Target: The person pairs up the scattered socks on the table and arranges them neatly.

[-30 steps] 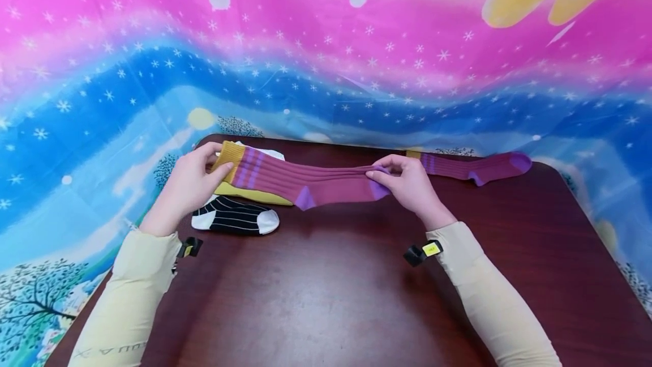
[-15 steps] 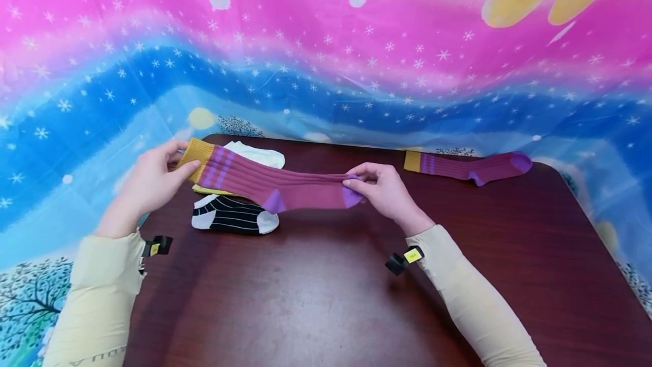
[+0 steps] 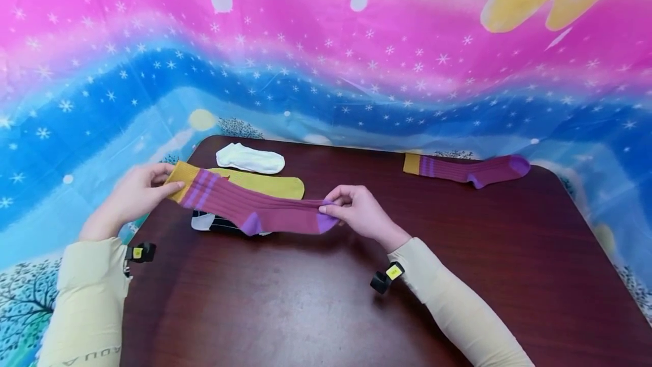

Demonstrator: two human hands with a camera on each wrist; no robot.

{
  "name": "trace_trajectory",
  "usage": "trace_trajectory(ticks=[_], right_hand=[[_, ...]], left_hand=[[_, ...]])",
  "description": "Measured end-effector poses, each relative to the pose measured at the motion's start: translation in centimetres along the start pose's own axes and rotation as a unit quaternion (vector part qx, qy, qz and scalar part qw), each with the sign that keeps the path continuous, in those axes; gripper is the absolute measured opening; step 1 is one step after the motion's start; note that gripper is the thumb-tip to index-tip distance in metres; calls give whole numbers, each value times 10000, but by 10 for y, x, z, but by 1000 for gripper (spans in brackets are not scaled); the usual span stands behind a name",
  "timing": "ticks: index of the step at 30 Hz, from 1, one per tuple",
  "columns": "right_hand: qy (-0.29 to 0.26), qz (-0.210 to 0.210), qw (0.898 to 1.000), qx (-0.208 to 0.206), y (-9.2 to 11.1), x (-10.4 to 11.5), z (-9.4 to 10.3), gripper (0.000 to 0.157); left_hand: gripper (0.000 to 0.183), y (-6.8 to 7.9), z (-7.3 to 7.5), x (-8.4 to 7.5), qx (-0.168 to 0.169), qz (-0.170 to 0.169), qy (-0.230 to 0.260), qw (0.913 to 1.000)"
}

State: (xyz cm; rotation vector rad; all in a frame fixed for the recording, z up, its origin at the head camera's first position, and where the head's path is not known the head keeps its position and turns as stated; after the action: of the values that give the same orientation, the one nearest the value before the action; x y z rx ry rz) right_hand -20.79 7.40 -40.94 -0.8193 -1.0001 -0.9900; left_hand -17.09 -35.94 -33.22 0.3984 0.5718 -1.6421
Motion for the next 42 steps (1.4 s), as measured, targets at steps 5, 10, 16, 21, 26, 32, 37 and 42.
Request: trace_trajectory(ticks=[5,10,16,21,26,32,37,42], right_hand=[[39,-94,9984,563,7,-9,-18,11],[163,-99,9950,975,14,-15,-32,9],[267,-113,9910,1308,21,-21,-44,8],[404,-88,9885,1454,25,-24,-49,9],[600,44,9876,1452,26,-23,-53,9],[1283,581,9825,1223,27,-20,-52,19],[1685,1010,9752,1017,27,-18,-50,33],[1767,1493,9653,1215,26,-16,-46,16]], left_hand=[[35,7,-2,21,758,330,362,9959],[33,16,-7,38,1263,614,493,9889],[18,29,-15,56,1967,866,811,9733],[16,35,-22,68,2293,1008,1042,9625],[14,36,-28,74,2284,1265,998,9601],[14,32,-32,75,1979,1334,516,9697],[24,30,-32,73,1859,1463,288,9712],[27,29,-35,73,1868,1474,256,9709]])
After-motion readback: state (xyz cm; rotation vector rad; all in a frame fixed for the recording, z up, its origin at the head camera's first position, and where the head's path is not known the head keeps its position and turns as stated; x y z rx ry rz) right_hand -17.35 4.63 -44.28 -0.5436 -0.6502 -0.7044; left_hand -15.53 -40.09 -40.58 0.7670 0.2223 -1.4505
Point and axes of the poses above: each hand's wrist, its own y-axis away from the middle knuckle, its own z-axis out of the back of the hand, x = y × z, the point moved 1 cm from there along -y, towards the middle knuckle, and after that the axes turned 7 degrees about -x, right-handed, at the moved point
